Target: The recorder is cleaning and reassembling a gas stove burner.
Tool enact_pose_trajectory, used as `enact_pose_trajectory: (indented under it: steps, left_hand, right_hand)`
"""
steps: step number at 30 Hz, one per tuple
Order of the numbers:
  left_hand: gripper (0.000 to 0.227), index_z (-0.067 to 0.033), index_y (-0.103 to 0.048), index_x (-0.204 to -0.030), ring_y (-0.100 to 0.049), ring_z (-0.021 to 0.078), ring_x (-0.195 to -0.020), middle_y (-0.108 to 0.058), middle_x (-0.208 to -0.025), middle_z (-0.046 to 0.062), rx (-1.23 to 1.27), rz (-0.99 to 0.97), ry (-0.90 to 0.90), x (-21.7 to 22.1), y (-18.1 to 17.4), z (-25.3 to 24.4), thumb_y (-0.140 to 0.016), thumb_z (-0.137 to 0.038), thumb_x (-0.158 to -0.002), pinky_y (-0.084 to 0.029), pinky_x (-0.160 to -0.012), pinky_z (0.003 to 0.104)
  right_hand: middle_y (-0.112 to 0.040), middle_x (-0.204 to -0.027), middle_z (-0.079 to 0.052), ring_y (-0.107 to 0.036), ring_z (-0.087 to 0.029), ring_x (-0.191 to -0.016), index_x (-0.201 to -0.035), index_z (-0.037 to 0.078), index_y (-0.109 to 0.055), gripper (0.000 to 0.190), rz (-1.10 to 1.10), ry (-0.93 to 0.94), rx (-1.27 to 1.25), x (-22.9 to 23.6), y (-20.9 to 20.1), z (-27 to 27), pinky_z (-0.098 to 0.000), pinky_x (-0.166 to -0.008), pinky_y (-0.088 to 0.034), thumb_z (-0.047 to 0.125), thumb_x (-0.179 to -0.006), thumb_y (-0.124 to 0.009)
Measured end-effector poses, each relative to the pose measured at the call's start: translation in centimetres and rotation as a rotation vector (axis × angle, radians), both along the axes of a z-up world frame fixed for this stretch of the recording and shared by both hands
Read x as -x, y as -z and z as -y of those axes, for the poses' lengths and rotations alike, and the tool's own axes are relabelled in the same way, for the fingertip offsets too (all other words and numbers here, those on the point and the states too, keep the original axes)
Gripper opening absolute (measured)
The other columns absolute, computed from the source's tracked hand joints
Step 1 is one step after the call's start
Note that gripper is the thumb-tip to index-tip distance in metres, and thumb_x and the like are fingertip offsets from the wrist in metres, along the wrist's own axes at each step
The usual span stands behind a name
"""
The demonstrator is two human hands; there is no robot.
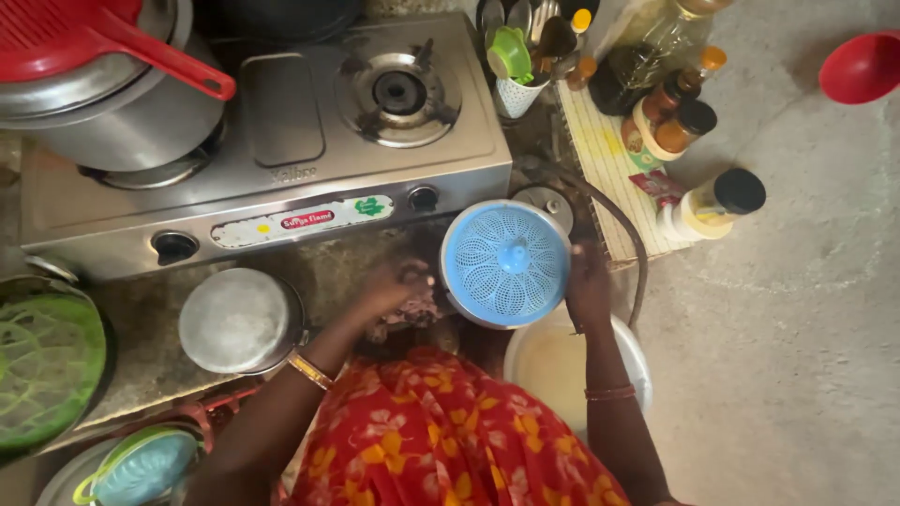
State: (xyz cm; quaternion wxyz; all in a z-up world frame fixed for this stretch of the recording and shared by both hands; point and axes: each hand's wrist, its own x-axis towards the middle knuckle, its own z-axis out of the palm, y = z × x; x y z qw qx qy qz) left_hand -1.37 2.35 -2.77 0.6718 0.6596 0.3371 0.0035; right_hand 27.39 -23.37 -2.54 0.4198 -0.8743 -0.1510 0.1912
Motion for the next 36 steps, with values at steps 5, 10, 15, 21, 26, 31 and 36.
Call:
enact_pose_trajectory:
  steps: [5, 10, 15, 21, 26, 31, 36]
  left_hand:
    - [0.044, -0.0037, -0.059, -0.135, -0.068, 0.0228, -0.079, -0.074, -0.103, 0.015, 0.257, 0.293, -0.29, -1.1, -4.4, -2.6, -0.065, -0.029, -0.099, -0.051, -0.065, 0.04]
    - [0.049, -0.0127, -0.048, -0.147, -0.067, 0.0257, -0.112, -0.057, -0.136, 0.011, 0.427, 0.445, -0.484, -4.4, -11.4, -4.3, -0.049, -0.033, -0.103, -0.061, -0.082, 0.043]
    - [0.045, -0.0082, -0.054, -0.148, -0.052, 0.0285, -0.138, -0.044, -0.16, 0.014, -0.26, 0.756, -0.092, -5.1, -6.9, -12.4, -0.061, -0.023, -0.106, -0.045, -0.112, 0.039]
    - [0.039, -0.008, -0.066, -0.131, -0.064, 0.0305, -0.126, -0.066, -0.134, 0.016, -0.656, 0.522, -0.403, -7.9, -5.5, -21.1, -0.069, -0.019, -0.094, -0.05, -0.105, 0.037]
    - [0.042, -0.0078, -0.067, -0.132, -0.061, 0.0384, -0.126, -0.066, -0.134, 0.019, -0.874, 0.544, -0.417, -9.9, -5.5, -24.1, -0.068, -0.013, -0.09, -0.049, -0.106, 0.043]
    - [0.036, -0.0102, -0.067, -0.128, -0.062, 0.0364, -0.128, -0.067, -0.133, 0.017, -1.004, 0.449, -0.418, -11.8, -5.3, -24.1, -0.069, -0.02, -0.093, -0.049, -0.111, 0.044]
    - [0.055, -0.0067, -0.062, -0.134, -0.042, 0.0464, -0.133, -0.053, -0.14, 0.027, -0.958, 0.301, -0.284, -10.8, -8.0, -21.4, -0.075, -0.03, -0.086, -0.03, -0.109, 0.057]
  right_hand:
    - [-0.065, -0.128, -0.016, -0.066, -0.025, -0.11, -0.134, 0.004, -0.062, 0.029, 0.54, -0.32, -0.378, 3.0, -3.7, -6.0, -0.0361, -0.094, -0.053, 0.018, -0.109, -0.061]
    - [-0.041, -0.152, -0.022, -0.044, -0.031, -0.138, -0.152, -0.004, -0.039, 0.073, 0.442, -0.975, -0.625, 11.0, -11.7, -18.9, -0.0374, -0.106, -0.044, 0.004, -0.087, -0.072]
    - [-0.071, -0.133, -0.013, -0.072, -0.02, -0.109, -0.133, 0.004, -0.064, 0.031, 0.212, -0.727, -0.631, 2.3, -12.4, -26.2, -0.032, -0.091, -0.06, 0.012, -0.103, -0.064]
    - [-0.072, -0.094, -0.014, -0.069, -0.026, -0.085, -0.098, 0.008, -0.073, 0.027, 0.723, -1.073, -0.442, 4.5, -12.9, -31.0, -0.0399, -0.074, -0.056, 0.005, -0.071, -0.076]
    - [-0.073, -0.115, -0.016, -0.07, -0.028, -0.098, -0.114, 0.011, -0.07, 0.048, 0.662, -1.091, -0.388, 2.0, -11.3, -34.0, -0.0409, -0.082, -0.057, 0.001, -0.067, -0.072]
    - [-0.07, -0.117, -0.015, -0.074, -0.024, -0.1, -0.115, 0.005, -0.067, 0.038, 0.068, -0.986, -0.931, -7.6, -9.3, -42.8, -0.0356, -0.088, -0.061, -0.013, -0.081, -0.067]
    - [-0.072, -0.109, -0.013, -0.073, -0.023, -0.092, -0.124, 0.005, -0.064, 0.046, 0.346, -0.593, -0.487, -5.6, -17.5, -52.1, -0.0395, -0.076, -0.06, 0.011, -0.081, -0.077]
